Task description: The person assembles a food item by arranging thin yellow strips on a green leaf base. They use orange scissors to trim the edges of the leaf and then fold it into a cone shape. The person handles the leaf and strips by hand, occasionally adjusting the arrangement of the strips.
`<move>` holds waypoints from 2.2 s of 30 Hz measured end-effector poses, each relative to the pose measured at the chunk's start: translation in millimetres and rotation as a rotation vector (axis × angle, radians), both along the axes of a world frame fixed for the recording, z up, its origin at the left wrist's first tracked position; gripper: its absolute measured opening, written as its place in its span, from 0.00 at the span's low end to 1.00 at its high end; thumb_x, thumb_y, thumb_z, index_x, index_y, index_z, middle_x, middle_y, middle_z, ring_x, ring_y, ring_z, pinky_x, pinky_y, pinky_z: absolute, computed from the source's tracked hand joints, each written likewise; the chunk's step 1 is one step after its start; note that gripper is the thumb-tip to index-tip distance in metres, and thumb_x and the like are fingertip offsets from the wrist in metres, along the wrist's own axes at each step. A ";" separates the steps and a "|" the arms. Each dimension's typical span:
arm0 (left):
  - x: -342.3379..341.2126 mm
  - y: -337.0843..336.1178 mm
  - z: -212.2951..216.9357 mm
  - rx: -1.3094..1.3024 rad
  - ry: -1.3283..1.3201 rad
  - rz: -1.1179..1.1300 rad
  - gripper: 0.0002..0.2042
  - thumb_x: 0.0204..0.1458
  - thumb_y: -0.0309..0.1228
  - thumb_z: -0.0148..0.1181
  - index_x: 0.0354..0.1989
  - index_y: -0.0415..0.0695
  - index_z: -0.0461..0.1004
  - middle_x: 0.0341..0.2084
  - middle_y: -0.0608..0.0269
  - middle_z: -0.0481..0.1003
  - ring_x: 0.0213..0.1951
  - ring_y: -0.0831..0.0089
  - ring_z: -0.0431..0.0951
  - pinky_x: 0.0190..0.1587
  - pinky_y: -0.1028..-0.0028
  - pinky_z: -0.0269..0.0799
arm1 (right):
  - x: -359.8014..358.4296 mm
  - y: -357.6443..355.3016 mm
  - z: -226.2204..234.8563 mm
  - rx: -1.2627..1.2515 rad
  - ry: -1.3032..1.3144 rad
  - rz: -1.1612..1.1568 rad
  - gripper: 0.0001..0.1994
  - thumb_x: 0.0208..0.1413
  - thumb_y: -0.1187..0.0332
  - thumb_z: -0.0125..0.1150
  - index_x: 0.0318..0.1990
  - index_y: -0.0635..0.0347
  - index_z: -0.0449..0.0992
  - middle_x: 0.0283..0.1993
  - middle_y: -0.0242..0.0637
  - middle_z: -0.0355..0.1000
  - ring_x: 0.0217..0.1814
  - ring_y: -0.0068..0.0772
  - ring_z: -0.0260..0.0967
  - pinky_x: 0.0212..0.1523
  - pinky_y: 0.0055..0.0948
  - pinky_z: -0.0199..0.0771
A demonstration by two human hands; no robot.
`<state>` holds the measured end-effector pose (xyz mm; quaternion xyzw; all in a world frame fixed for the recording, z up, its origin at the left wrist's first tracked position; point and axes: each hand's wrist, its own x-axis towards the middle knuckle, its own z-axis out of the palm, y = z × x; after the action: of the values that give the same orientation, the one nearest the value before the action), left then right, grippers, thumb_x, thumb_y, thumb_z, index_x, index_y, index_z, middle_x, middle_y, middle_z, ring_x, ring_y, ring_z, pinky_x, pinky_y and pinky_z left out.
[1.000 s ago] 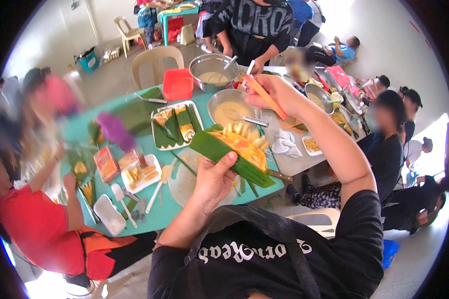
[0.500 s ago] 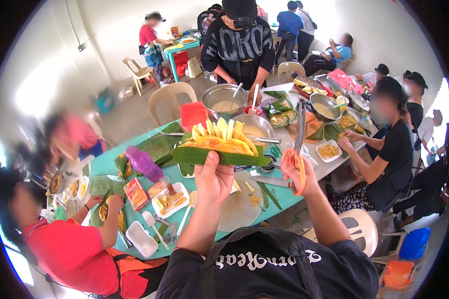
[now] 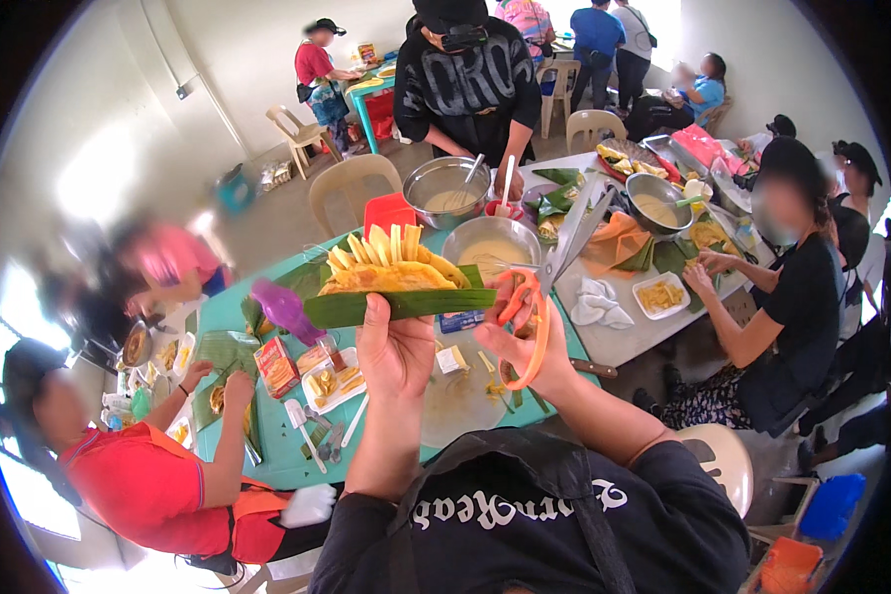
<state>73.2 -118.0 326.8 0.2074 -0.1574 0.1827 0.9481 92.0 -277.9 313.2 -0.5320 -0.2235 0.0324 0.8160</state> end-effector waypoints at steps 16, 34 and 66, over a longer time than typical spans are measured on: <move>13.2 -79.1 -11.8 0.074 0.050 0.013 0.22 0.56 0.29 0.55 0.59 0.45 0.61 0.56 0.58 0.66 0.58 0.59 0.66 0.60 0.55 0.64 | 39.1 -57.9 10.0 -0.001 -0.129 -0.113 0.18 0.46 0.77 0.66 0.41 0.59 0.63 0.33 0.27 0.60 0.24 0.13 0.60 0.21 0.16 0.60; 17.1 -66.1 -1.1 0.057 0.100 0.080 0.22 0.53 0.18 0.54 0.57 0.46 0.62 0.53 0.58 0.69 0.54 0.60 0.70 0.54 0.56 0.72 | 25.7 -46.3 13.5 0.027 0.000 -0.109 0.17 0.49 0.69 0.67 0.42 0.58 0.64 0.32 0.27 0.63 0.30 0.14 0.61 0.22 0.16 0.62; 9.8 -45.5 34.7 -0.026 -0.023 0.250 0.21 0.53 0.19 0.54 0.56 0.47 0.63 0.52 0.62 0.69 0.54 0.63 0.71 0.53 0.57 0.73 | -9.6 11.7 -48.3 -0.025 0.024 0.235 0.31 0.43 0.50 0.72 0.46 0.58 0.61 0.34 0.26 0.59 0.35 0.16 0.57 0.36 0.17 0.61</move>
<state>83.0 -163.5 361.5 0.2112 -0.1389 0.3041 0.9185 82.4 -266.2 264.9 -0.5116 -0.2741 0.1373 0.8026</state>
